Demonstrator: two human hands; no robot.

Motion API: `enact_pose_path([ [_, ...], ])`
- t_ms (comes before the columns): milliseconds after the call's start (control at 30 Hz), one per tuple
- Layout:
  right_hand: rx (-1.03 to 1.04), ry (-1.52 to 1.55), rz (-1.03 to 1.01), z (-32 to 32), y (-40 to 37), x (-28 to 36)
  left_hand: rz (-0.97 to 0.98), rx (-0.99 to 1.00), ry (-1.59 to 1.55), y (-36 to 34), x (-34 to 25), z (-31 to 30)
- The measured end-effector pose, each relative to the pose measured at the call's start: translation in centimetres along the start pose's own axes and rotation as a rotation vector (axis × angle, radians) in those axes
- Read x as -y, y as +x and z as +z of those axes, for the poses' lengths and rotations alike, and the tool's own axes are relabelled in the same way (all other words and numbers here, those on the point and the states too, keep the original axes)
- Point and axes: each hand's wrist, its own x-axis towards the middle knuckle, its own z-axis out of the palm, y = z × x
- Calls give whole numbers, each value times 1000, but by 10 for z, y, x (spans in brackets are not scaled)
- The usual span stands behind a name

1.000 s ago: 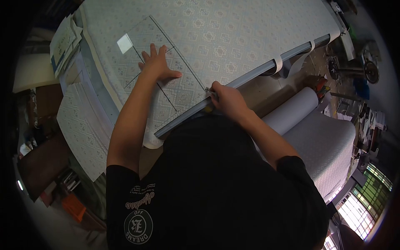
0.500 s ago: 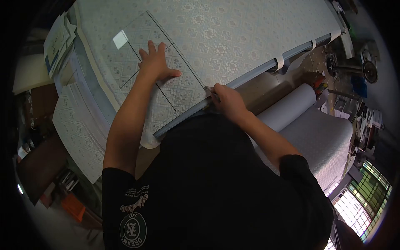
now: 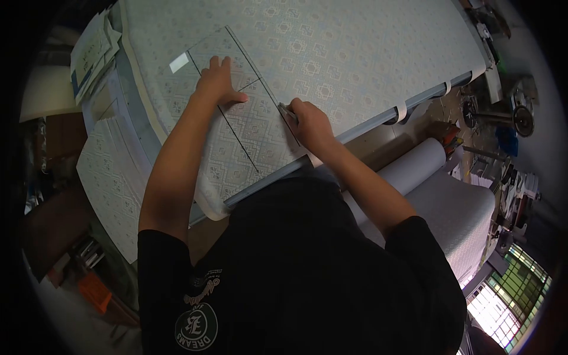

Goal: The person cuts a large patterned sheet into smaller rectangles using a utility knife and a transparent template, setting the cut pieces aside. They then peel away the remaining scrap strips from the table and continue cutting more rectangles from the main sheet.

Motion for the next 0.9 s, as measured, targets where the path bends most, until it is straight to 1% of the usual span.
enact_pose_path([
  [67, -70, -7, -43, 3, 4, -2, -4, -4, 4, 2, -1, 2],
  [167, -41, 2, -19, 8, 43, 4, 6, 6, 17, 6, 1, 9],
  [233, -53, -18, -29, 18, 93, 6, 10, 11, 19, 8, 0, 7],
  [300, -57, -42, -22, 25, 150, 20, -33, 70, 23, 6, -6, 0],
  [367, -80, -42, -69, 34, 200, 26, -49, 84, 46, 7, -10, -4],
  [400, -107, -38, -101, 37, 218, 28, -54, 109, 75, 8, -9, -3],
  [467, -112, -42, -129, 43, 247, 32, -49, 74, 60, 9, -4, 4],
  [633, -150, 6, -182, 51, 270, 31, -49, 28, 22, 5, -4, 7],
  [700, -135, -4, -124, 50, 267, 31, -72, 63, -25, 3, -6, 3],
  [900, -151, -18, -126, 53, 268, 31, -73, 70, -93, 2, -4, 2],
])
